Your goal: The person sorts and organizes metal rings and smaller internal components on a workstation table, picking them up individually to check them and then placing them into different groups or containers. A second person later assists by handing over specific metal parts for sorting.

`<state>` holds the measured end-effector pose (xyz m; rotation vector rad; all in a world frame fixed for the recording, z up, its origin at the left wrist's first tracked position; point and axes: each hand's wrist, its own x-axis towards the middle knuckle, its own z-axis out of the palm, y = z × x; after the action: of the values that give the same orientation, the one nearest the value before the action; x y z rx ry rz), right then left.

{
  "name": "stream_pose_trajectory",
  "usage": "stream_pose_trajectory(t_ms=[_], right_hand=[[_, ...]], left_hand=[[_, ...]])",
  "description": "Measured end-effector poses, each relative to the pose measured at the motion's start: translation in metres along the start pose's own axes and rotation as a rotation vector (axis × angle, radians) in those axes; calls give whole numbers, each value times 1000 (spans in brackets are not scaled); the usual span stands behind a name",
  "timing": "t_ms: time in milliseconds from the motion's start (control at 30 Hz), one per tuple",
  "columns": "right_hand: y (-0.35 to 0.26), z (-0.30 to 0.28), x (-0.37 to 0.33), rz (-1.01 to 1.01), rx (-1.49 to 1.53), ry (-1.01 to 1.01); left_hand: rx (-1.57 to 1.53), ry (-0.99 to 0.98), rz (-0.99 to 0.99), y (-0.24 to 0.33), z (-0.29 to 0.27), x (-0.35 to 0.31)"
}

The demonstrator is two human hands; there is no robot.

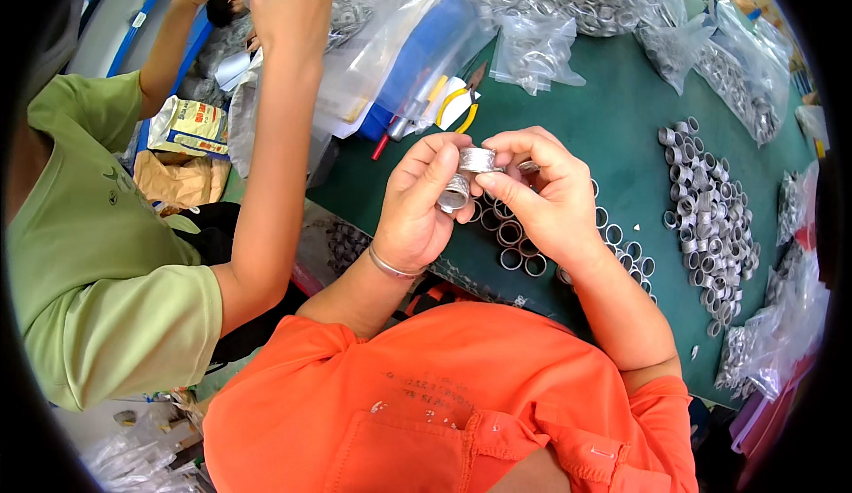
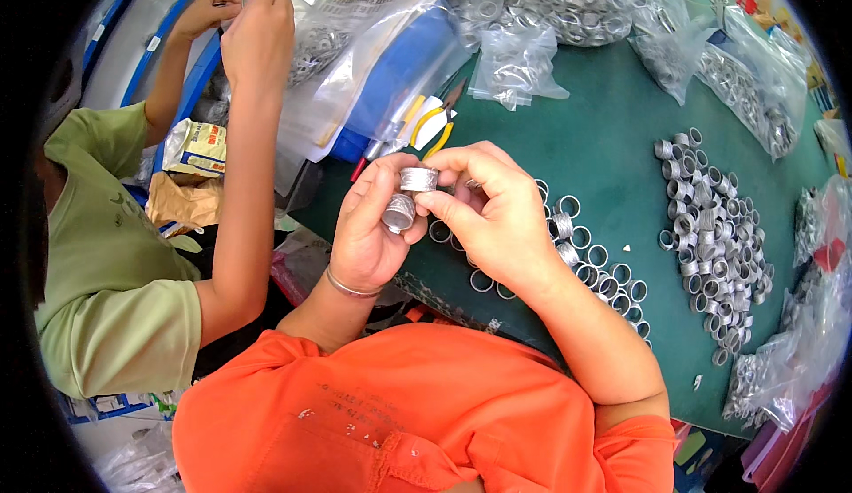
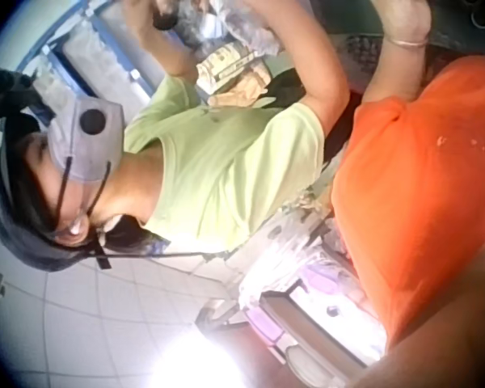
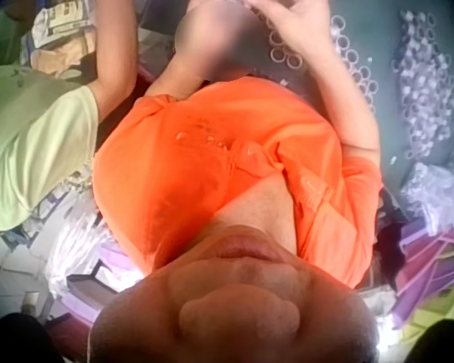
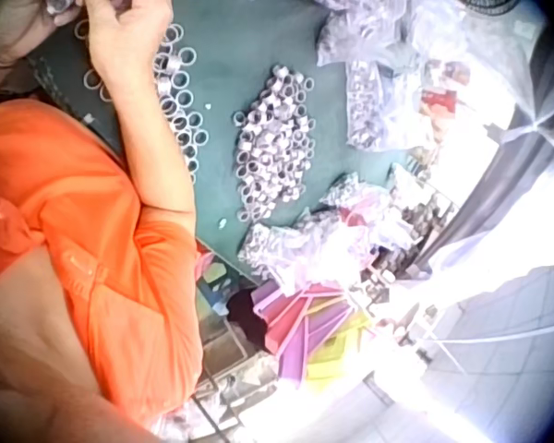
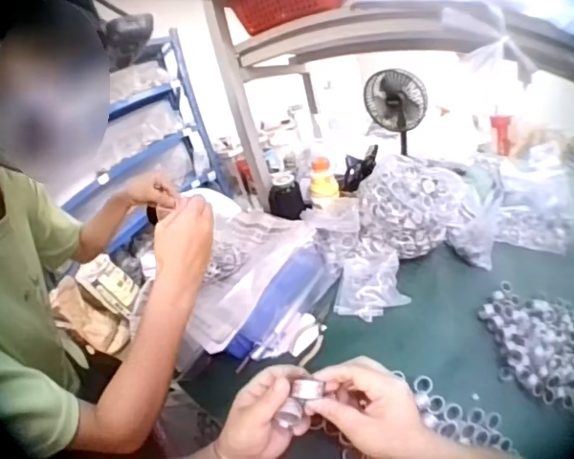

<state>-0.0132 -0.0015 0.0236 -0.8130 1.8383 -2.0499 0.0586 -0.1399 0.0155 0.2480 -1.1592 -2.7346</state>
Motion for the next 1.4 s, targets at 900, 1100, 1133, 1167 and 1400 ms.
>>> stream_pose_trajectory(t_ms=[900, 1100, 1133, 1167, 1400], right_hand=[[-1, -37, -32, 144, 237, 2], [-21, -79, -46, 94, -459, -29], [-25, -83, -50, 118, -530, -38], [-27, -87, -54, 95, -597, -53], [-32, -94, -62, 277, -809, -189]], left_hand=[[548, -112, 184, -14, 10, -4], [418, -24, 21, -12, 2, -4], [406, -12, 0, -12, 1, -4], [412, -16, -21, -12, 1, -3], [-86, -229, -276, 23, -19, -5]])
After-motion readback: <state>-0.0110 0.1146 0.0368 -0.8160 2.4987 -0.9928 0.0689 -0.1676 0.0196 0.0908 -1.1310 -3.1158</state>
